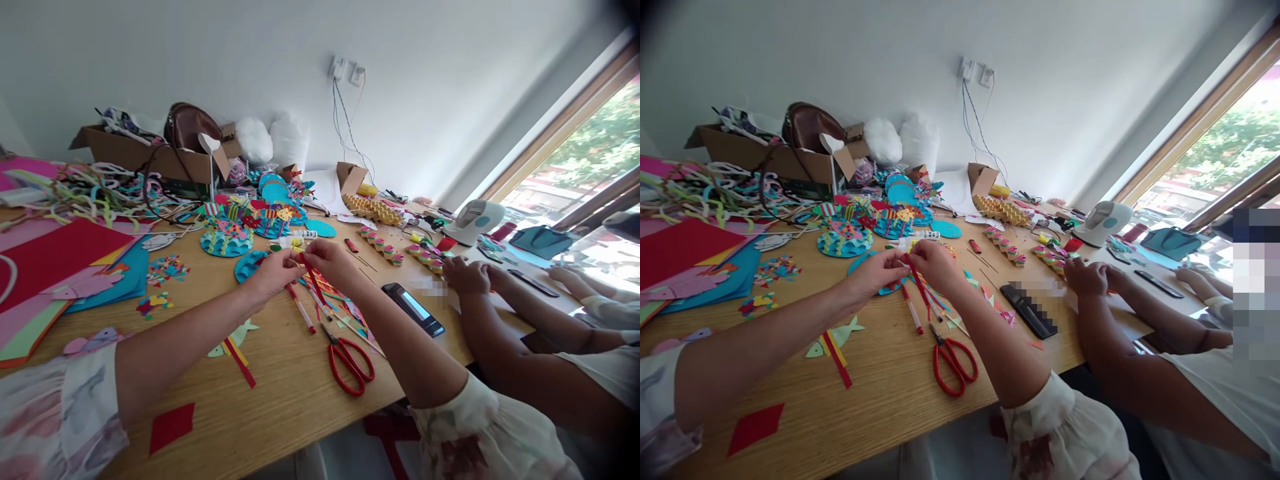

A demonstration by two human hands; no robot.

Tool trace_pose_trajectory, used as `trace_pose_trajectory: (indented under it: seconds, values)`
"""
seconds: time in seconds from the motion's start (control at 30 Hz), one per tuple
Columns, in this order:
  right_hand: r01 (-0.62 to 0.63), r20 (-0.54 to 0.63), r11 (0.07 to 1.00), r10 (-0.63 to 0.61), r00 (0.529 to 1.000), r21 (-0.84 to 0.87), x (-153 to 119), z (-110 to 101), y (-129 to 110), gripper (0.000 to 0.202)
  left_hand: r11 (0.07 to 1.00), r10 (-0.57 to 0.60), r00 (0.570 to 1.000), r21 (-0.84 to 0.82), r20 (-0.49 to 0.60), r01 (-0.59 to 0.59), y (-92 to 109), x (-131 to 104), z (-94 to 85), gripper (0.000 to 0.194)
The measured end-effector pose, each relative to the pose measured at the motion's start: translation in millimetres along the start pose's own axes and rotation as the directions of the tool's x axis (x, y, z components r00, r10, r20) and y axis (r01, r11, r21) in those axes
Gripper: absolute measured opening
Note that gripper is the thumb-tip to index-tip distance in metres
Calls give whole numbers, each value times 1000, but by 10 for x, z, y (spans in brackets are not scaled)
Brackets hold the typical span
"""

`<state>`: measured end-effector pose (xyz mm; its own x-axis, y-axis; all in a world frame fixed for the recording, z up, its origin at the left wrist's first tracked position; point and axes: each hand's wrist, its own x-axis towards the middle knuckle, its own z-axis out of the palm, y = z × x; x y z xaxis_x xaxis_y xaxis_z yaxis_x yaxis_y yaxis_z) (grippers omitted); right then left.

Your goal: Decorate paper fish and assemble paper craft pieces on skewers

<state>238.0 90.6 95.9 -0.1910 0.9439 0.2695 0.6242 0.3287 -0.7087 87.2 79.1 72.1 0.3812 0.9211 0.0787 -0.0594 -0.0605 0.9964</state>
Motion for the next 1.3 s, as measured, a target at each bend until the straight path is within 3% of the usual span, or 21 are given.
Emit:
trace_pose_trajectory:
  seconds: [0.13,0.23,0.33,0.4,0.47,0.57,0.63,0.73,0.8,0.97,1.17,1.3]
  values:
    - [36,-1,983,-37,999,-180,-121,163,-246,10,1000,-7,1000,-19,19,8,22,-130,-100,20]
    - [43,1,980,-43,999,-194,-192,226,-395,11,999,-14,1000,-33,12,14,17,-231,-183,21]
    - [48,-22,999,-48,999,-25,-273,259,-470,11,999,-23,1000,-45,14,24,61,-338,-297,21]
    - [-25,11,979,23,1000,203,-352,293,-472,15,999,-27,1000,-40,13,28,111,-411,-385,20]
    - [-200,186,859,124,975,471,-451,349,-451,23,1000,-19,1000,-5,20,19,155,-481,-467,18]
    - [-474,475,557,154,866,682,-603,459,-412,31,998,-1,998,66,67,-3,173,-572,-545,14]
    - [-539,538,423,135,832,728,-685,525,-396,30,997,-5,995,79,99,-3,156,-622,-561,13]
    - [-555,557,323,97,825,767,-765,584,-383,26,999,-27,992,45,127,21,116,-688,-567,14]
    - [-531,528,332,107,843,780,-802,603,-381,26,999,-53,988,6,146,53,92,-734,-584,17]
    - [-411,357,508,204,911,757,-877,636,-429,27,983,-179,958,10,224,181,33,-849,-667,34]
    - [-371,301,620,220,928,691,-918,719,-491,24,979,-103,990,187,94,84,-22,-860,-633,26]
    - [-386,310,654,235,921,651,-944,750,-471,23,954,-123,992,277,3,117,3,-803,-647,25]
